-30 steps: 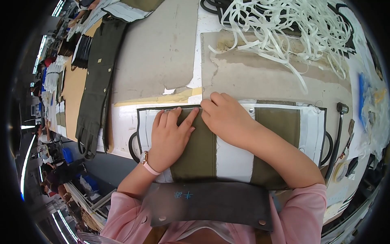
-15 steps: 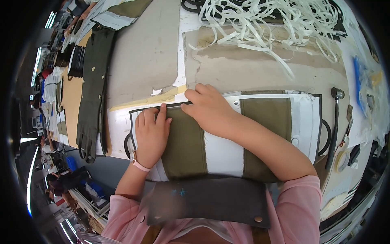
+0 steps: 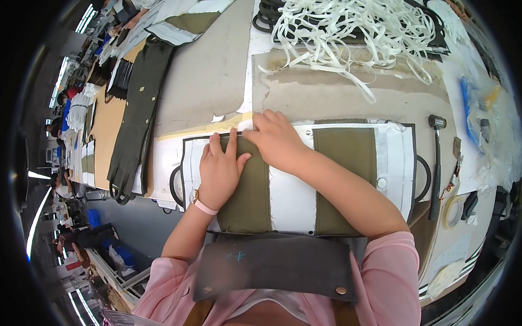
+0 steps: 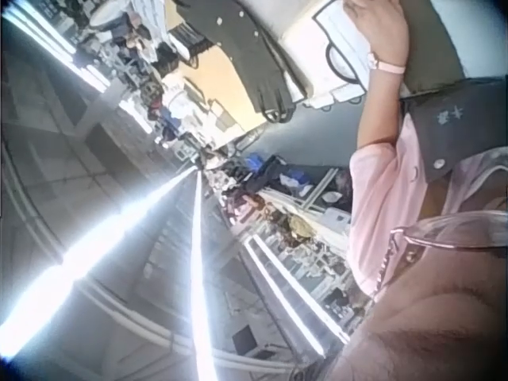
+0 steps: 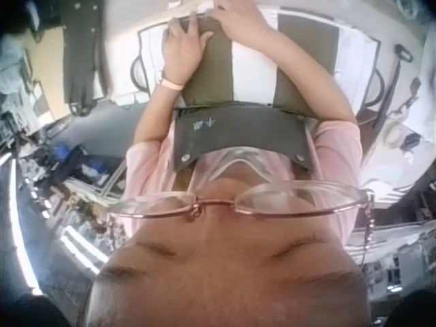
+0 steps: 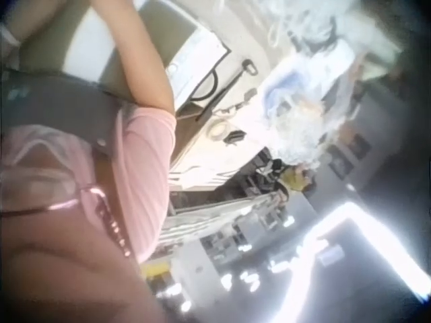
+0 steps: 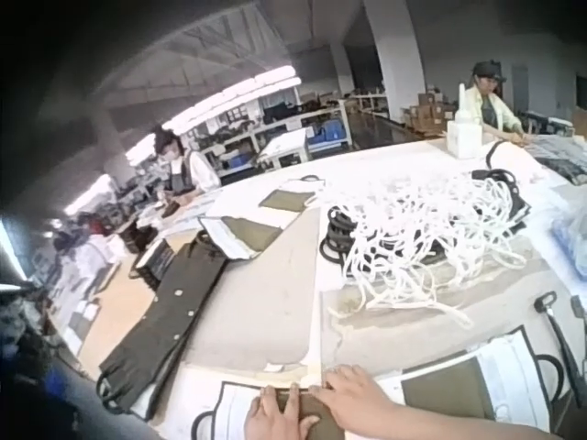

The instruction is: The person is assembling components of a bag by applying adhesive strips and folding fabric edges.

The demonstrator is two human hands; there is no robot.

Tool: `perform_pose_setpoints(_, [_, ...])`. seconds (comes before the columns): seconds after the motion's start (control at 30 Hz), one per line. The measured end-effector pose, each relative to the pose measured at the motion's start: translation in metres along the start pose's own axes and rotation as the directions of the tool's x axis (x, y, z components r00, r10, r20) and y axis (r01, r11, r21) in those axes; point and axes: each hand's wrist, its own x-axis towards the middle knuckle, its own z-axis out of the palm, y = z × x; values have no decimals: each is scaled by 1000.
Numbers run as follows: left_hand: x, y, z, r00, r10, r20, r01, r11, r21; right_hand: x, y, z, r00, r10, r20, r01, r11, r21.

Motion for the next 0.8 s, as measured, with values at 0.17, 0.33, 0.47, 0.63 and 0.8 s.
perform_pose_setpoints(0.17, [-9, -1, 2, 1000, -30, 8, 31, 999, -26, -16, -2, -6, 947, 311, -79, -295, 940, 174])
perform_pose_setpoints(0.33, [-17, 3, 4, 999, -13, -47, 15, 998, 56, -20, 0, -13, 975, 221, -15, -212, 949, 232])
perform_pose_setpoints(0.47, [-10, 8, -6, 997, -13, -80, 14, 1000, 16, -21, 1, -10, 976, 214, -49, -197, 952, 233])
perform_pose_setpoints(0.63, [-1, 17, -1, 989, 71, -133, -129, 856, -500, -24, 8, -10, 997, 72, -27, -66, 983, 173])
perform_pose_setpoints(0.8, [14, 1, 16, 999, 6, -45, -34, 752, -659, -22, -18, -21, 978, -143, 152, 176, 957, -232])
